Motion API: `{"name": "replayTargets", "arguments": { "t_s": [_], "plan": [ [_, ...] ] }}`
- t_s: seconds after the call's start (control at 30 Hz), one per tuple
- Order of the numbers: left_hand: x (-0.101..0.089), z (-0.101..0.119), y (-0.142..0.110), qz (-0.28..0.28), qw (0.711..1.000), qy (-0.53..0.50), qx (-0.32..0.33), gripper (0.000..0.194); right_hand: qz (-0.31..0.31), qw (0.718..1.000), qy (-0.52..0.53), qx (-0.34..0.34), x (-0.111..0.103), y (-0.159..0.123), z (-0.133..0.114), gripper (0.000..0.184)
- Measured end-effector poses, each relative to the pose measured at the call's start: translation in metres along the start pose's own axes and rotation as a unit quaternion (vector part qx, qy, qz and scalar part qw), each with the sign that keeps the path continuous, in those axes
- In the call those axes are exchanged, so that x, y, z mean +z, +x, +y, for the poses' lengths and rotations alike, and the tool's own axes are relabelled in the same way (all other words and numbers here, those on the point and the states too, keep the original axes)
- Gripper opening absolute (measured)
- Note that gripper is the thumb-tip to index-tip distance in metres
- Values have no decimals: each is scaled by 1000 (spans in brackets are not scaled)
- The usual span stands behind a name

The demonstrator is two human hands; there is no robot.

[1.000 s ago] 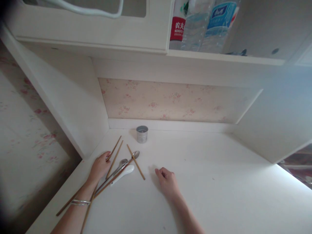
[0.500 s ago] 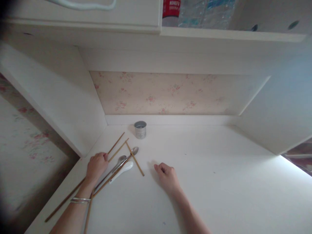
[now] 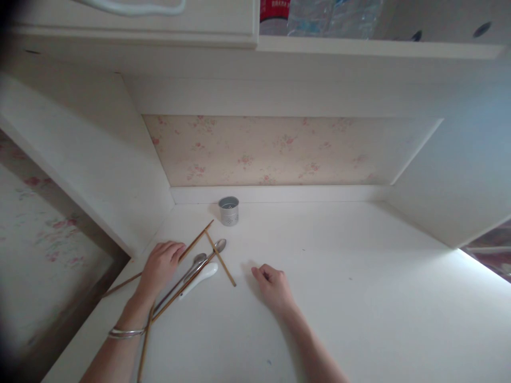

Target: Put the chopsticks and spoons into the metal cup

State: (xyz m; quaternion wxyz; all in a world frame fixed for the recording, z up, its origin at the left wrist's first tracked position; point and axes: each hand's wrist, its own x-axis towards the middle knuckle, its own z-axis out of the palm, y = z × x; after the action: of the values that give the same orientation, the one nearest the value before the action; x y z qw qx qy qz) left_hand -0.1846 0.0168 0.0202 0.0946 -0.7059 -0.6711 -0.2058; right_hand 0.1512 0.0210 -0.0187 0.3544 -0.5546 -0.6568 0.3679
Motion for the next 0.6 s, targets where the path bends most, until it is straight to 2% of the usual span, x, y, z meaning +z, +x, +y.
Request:
{"name": "replayTargets", "arguments": {
  "t_s": [0.13,0.23,0.47,0.6],
  "plan": [
    [2,18,1,-42,998,-38,26,25,3,1000,1,-7,1,0,-1,47],
    [5,21,2,-58,996,-55,35,24,3,1000,-1,-9,1,0,-3,48],
    [14,12,-1,-38,993,-112,-27,26,1,1000,-10,-5,1,-1,-3,47],
    [4,13,0,-14,988,-145,-55,30,-3,1000,-19,5,0,-1,-5,48]
  ]
}}
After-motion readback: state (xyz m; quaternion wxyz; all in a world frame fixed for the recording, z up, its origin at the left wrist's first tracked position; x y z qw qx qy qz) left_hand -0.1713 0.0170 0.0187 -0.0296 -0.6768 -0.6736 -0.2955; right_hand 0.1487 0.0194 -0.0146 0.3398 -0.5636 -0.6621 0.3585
